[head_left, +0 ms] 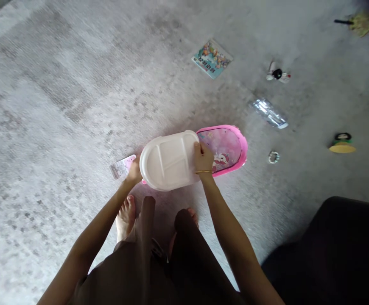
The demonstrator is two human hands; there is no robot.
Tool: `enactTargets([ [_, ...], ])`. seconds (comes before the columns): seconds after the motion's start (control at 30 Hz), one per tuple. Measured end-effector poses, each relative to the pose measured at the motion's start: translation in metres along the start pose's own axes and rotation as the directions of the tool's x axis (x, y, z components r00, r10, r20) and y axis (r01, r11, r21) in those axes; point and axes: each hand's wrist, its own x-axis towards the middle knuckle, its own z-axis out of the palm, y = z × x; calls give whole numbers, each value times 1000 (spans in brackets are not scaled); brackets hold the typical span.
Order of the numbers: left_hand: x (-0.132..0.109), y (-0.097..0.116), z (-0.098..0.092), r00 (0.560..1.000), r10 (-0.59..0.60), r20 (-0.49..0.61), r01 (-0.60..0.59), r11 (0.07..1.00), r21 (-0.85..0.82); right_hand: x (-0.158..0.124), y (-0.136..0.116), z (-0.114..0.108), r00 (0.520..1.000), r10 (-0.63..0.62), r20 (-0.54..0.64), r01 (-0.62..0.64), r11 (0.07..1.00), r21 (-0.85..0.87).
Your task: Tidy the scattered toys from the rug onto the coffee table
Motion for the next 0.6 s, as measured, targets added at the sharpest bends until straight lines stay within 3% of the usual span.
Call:
enactTargets([
  [0.1, 0, 0, -14, 987, -33, -157, 29, 999, -34, -5, 1, 9, 995, -96, 26, 98, 989, -112],
  [0.17, 0, 1, -17, 979, -83, -187, 68, 994, -85, -9, 4, 14, 989, -146, 17, 147, 975, -170],
  [0.3, 13, 7, -5, 999, -27, -26, 29, 997, 75, -12, 13, 20, 991, -110, -74, 88, 965, -248],
  [0.4, 25, 11, 9, 999, -25, 29, 18, 977, 212, -11, 19, 18, 991, -73, -109, 40, 960, -277],
  [0.53, 30, 14, 20, 996, -41, 80, 14, 949, 314, -8, 23, 11, 997, -74, 31, 78, 985, -154],
  [0.6, 25, 17, 23, 997, -53, 56, 25, 906, 423, -8, 23, 10, 992, -77, 100, 87, 991, -103],
])
